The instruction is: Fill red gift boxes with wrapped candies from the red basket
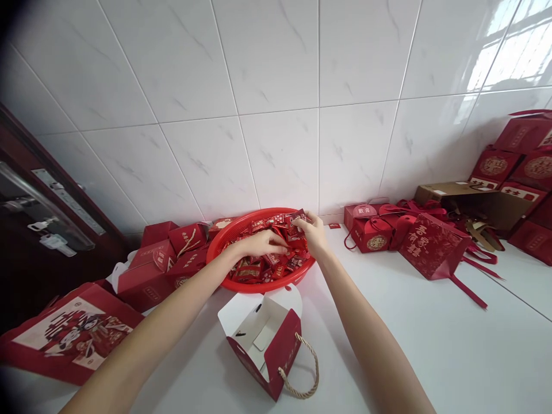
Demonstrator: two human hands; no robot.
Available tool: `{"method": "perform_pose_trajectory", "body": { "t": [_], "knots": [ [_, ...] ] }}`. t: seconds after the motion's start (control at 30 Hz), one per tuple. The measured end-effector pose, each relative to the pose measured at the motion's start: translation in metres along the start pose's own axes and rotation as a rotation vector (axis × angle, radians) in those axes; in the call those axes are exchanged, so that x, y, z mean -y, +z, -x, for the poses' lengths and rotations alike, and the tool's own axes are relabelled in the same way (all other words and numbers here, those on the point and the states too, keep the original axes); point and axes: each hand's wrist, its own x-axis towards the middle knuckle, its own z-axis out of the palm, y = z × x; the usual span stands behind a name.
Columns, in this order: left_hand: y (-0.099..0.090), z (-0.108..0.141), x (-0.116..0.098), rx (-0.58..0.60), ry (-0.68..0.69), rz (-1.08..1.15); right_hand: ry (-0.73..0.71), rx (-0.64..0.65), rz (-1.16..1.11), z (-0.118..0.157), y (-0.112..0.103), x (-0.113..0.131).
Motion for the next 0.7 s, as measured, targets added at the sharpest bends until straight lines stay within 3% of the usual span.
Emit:
{"method": "perform_pose_trajectory", "body": {
  "t": [0.17,0.33,0.4,0.57,0.7],
  "knots": [
    [0.016,0.012,-0.004,0.199,-0.142,-0.111,0.025,0.002,0.012,0.002,0.001,0.002],
    [0.016,0.008,-0.010,0.185,-0.130,-0.108,0.003,0.011,0.021,0.004,0.000,0.003],
    [0.009,0.011,-0.010,0.073,-0.092,-0.057,0.001,0.020,0.004,0.005,0.000,0.003],
    [-0.004,0.034,-0.010,-0.426,0.026,0.259,0.046,0.109,-0.036,0.006,0.003,0.011],
    [0.002,0.059,-0.017,-0.654,0.095,0.448,0.094,0.257,-0.034,0.015,0.010,0.030]
  ]
}}
